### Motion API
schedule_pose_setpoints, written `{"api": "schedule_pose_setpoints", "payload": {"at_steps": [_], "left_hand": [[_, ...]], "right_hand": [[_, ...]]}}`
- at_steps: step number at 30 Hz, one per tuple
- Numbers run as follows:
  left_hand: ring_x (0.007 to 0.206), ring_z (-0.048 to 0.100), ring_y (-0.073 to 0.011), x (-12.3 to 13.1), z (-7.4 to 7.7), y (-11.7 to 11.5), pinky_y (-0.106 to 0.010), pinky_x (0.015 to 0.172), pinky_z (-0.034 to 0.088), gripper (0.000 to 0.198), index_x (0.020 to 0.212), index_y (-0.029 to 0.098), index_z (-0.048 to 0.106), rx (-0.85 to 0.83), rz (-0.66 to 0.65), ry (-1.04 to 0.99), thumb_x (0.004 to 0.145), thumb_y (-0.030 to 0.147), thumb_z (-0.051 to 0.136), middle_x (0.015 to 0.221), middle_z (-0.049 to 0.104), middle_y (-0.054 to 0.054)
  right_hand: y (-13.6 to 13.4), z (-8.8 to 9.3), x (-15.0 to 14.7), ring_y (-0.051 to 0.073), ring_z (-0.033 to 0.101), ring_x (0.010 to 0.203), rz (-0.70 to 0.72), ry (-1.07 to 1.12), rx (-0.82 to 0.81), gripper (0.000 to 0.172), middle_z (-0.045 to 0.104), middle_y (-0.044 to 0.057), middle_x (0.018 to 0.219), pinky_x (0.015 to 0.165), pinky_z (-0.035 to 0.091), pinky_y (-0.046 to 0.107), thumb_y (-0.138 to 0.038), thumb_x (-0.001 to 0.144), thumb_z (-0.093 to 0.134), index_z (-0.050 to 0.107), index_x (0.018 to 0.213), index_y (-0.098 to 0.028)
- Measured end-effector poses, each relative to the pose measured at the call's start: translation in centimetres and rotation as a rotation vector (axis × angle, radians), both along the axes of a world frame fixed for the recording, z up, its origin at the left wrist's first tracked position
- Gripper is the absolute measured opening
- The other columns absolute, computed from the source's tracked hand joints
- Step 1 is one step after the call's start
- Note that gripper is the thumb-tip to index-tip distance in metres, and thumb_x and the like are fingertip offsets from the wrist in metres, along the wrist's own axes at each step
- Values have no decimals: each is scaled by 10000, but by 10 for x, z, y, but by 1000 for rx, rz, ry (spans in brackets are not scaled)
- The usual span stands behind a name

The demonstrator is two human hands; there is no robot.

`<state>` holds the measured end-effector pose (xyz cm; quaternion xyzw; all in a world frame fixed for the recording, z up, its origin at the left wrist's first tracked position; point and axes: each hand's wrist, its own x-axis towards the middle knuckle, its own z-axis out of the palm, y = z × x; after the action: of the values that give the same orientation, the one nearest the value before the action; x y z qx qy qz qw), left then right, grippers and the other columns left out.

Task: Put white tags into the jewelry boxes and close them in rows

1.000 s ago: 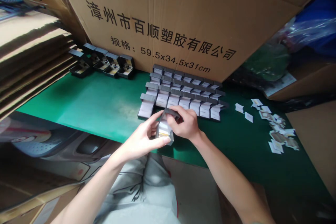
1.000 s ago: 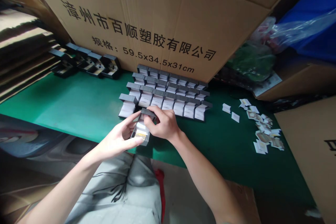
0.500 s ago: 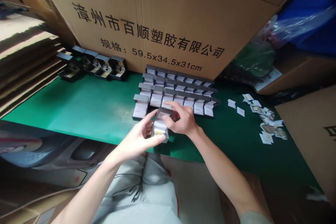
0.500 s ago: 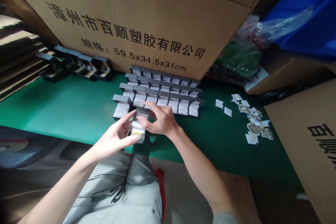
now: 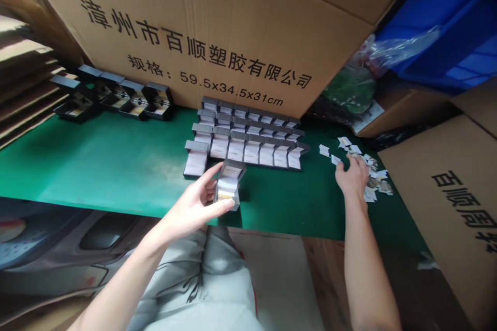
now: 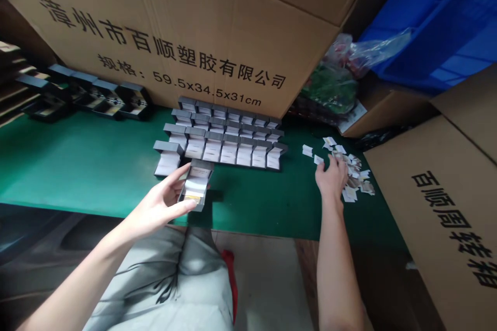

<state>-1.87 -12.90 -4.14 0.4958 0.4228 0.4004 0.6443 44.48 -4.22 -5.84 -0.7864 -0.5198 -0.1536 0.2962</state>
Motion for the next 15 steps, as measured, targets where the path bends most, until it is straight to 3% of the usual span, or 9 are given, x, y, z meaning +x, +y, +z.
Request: {"api": "schedule_pose_setpoints", "payload": {"at_steps": [2,4,7,10,12,15], "left_hand": [[1040,707,-263,0,0,-1,-374,889,598,1016,1631,224,253,5,0,10,808,412,819,1161,726,-118],[1036,712,-270,-1,1,-1,-367,874,605,1009,1627,216,268,7,9,21,805,417,818,1159,733,-123],[1049,718,-286,-1,3,-2,-366,861,614,1013,1622,203,282,6,19,28,795,423,824,1205,729,-141],[1064,721,-297,-1,6,-1,-380,875,616,1027,1619,194,286,12,14,32,782,436,829,1245,722,-155],[1083,719,-300,-1,9,0,-388,902,612,1032,1616,182,287,13,15,45,779,452,826,1258,720,-166],[1119,710,-306,0,13,1,-385,931,606,1044,1611,165,293,6,25,83,769,486,822,1279,713,-175]], "right_hand": [[-16,-15,21,393,539,1259,-99,2,-40,481,616,219,1309,1092,404,605,-373,771,556,717,1147,-120],[-32,-23,36,399,515,1291,-115,-37,28,486,588,221,1330,1110,385,600,-388,790,551,709,1164,-121],[-50,-26,54,421,495,1308,-192,-59,150,502,531,236,1369,1109,378,601,-382,811,548,677,1218,-118],[-56,-26,68,471,461,1310,-315,57,53,616,469,248,1424,1050,395,648,-466,775,615,624,1301,-147],[-55,-28,74,449,511,1244,-321,124,-47,591,533,230,1362,1001,432,637,-487,756,634,648,1258,-174],[-50,-31,77,351,596,1096,-241,103,-72,401,658,165,1135,975,476,546,-417,784,582,704,1089,-186]]}}
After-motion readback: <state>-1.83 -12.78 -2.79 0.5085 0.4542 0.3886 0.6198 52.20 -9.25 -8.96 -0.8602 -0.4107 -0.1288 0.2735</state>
